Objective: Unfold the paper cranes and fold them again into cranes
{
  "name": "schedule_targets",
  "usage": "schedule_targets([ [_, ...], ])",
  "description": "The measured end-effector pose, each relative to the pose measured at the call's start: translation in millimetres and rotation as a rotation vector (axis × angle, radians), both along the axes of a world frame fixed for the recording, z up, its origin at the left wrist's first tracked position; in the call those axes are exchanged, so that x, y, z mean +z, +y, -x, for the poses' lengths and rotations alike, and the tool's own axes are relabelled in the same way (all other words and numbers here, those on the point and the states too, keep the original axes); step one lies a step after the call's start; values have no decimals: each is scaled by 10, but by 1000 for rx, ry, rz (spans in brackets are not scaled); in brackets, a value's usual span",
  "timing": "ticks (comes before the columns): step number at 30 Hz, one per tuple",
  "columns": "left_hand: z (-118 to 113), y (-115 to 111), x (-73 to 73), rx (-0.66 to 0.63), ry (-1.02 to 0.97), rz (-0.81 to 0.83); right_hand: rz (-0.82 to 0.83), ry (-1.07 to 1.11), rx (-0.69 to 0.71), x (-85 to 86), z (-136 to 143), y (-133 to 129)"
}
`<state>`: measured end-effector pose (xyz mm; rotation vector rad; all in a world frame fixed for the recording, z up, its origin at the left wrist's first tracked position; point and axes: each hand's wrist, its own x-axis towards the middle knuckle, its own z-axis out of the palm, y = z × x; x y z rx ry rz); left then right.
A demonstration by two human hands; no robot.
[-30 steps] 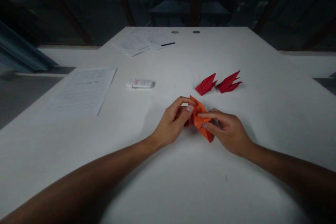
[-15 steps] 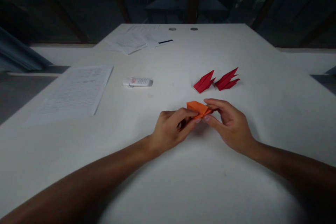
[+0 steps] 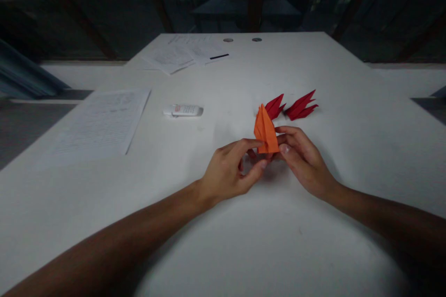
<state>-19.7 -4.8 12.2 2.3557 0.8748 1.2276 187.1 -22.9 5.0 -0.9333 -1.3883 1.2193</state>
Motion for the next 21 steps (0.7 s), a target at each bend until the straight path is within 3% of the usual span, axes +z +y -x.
schedule_targets([
  [5, 8, 11, -11, -81, 34, 47, 16, -47, -30, -35, 14, 5],
  [14, -16, 36, -48, -128, -146, 372, 29, -35, -18, -76, 17, -4],
  [21, -26, 42, -50, -26, -97, 299, 18, -80, -36, -118, 11, -4],
])
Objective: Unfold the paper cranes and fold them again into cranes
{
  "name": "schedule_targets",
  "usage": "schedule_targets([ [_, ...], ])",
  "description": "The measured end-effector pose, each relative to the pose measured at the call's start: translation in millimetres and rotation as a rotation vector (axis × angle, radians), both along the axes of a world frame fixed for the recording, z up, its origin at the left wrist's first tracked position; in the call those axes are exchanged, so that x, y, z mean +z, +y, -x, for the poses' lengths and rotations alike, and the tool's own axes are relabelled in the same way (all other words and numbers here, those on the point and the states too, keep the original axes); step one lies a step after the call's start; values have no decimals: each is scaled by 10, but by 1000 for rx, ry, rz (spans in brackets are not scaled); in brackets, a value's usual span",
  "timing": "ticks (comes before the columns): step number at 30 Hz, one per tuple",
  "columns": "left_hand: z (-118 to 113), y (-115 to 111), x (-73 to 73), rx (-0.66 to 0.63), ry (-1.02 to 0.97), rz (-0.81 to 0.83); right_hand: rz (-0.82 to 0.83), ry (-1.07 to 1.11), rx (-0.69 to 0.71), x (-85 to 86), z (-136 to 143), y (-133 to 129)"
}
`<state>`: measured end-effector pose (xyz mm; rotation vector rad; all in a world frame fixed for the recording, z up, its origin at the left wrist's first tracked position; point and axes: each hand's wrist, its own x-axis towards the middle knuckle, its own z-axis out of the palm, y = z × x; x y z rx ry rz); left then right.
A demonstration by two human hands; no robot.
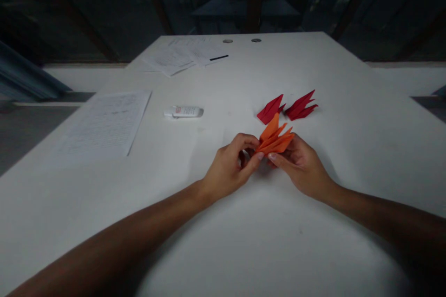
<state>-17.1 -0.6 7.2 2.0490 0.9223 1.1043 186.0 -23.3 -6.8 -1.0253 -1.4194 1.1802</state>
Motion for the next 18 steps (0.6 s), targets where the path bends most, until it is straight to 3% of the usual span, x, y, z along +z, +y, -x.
schedule_targets([
  [6, -19, -11, 2, 144, 55, -113, -7, -17, -99, -6, -6, 33],
  [18, 40, -19, 29, -31, 21, -134, 30, 22, -52, 2, -7, 31],
])
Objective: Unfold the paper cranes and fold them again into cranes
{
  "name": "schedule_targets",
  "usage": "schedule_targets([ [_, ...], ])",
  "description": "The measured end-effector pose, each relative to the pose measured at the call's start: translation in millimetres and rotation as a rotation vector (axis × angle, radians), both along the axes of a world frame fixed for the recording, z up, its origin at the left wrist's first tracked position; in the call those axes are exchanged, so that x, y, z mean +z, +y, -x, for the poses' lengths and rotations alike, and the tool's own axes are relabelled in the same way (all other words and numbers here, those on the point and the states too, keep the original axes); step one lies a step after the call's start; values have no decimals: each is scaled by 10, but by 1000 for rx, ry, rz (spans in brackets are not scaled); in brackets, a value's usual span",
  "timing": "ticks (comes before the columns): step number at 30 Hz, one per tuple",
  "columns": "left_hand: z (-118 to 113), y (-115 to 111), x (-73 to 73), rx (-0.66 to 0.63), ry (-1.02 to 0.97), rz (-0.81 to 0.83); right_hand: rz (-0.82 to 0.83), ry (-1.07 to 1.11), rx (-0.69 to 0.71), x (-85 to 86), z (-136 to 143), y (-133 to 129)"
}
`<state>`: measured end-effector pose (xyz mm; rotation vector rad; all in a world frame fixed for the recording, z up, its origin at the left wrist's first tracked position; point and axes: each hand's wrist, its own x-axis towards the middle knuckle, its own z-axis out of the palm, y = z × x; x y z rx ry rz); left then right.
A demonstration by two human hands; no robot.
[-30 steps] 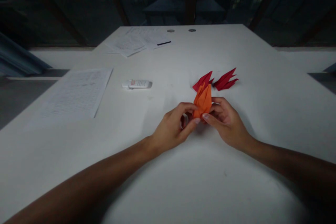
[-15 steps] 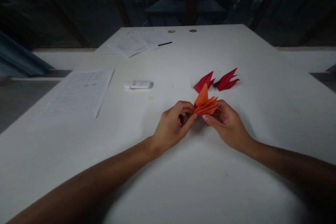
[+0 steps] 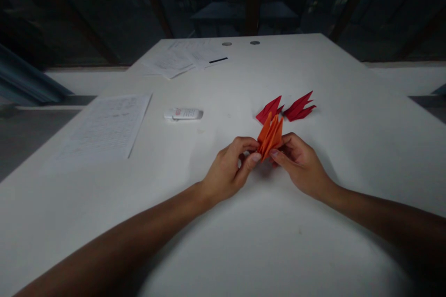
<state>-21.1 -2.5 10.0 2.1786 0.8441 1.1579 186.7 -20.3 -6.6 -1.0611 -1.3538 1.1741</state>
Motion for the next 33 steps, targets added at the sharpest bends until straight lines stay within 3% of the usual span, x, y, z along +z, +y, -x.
schedule_targets([
  [6, -16, 11, -28, -12, -21, 32, -27, 35, -2, -15, -2, 14],
  [12, -33, -2, -12, 50, -11, 171, -24, 75, -25, -3, 12, 21],
  [21, -20, 55, 35, -36, -123, 405, 16, 19, 1, 32, 7, 22],
  [33, 8, 69, 8, -131, -125, 373, -14, 12, 26, 46, 27, 25],
])
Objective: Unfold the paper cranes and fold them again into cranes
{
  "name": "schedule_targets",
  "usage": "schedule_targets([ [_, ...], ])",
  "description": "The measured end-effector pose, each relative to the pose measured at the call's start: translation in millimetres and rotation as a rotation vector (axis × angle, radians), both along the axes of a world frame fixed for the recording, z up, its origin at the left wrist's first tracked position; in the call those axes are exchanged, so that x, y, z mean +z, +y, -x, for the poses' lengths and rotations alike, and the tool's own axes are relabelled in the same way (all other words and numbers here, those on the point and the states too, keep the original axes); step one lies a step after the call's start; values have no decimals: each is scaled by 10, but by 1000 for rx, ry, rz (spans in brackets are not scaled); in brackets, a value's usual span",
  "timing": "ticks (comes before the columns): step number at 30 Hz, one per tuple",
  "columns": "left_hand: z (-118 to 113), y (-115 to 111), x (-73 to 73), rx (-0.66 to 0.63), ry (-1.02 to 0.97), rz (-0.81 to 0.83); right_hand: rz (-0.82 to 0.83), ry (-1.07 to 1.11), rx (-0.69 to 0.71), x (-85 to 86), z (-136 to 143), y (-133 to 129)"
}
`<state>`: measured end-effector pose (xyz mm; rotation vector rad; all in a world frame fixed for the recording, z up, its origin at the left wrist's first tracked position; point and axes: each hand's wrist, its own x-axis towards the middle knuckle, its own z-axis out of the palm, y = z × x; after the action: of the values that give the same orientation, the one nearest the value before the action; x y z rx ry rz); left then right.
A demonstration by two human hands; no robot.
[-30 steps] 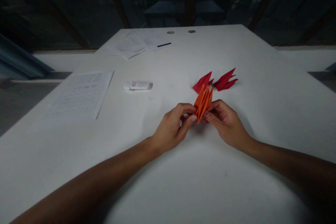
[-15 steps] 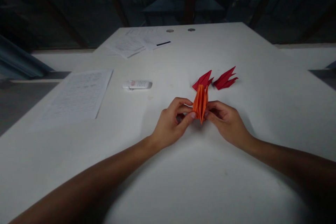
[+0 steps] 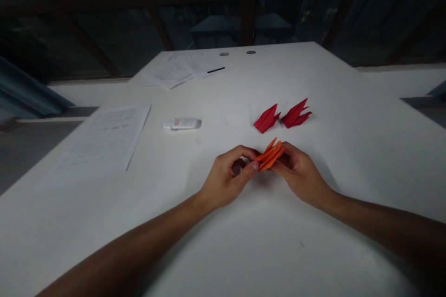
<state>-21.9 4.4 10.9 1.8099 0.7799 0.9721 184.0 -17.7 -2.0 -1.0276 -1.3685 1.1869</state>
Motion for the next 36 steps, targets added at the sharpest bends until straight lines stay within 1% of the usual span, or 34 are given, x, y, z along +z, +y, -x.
schedule_targets([
  [4, 27, 3, 25, -52, 28, -242, -68, -53, 16, 26, -3, -18],
  [7, 34, -4, 31, -99, 62, -420, -106, -36, 57, 20, -8, -37],
  [9, 34, -11, 25, -100, 57, -495, -105, -7, 75, 14, -7, -48],
  [12, 33, -20, 19, -46, 34, -541, -75, 0, 74, 17, 3, -54],
  [15, 28, -28, 15, 9, 20, -505, -44, 9, 81, 15, 19, -45],
  [20, -4, -34, -14, 82, -28, -327, 42, 48, 95, -21, 31, -42],
  [22, -18, -37, -12, 90, -79, -243, 62, 63, 104, -29, 29, -52],
  [26, -32, -46, 14, 63, -190, -58, 83, 82, 125, -40, 20, -65],
  [30, -46, -55, 2, 77, -212, 17, 84, 53, 142, -27, 13, -70],
  [36, -86, -74, -43, 193, -223, 127, 9, -41, 151, 46, 34, -108],
])
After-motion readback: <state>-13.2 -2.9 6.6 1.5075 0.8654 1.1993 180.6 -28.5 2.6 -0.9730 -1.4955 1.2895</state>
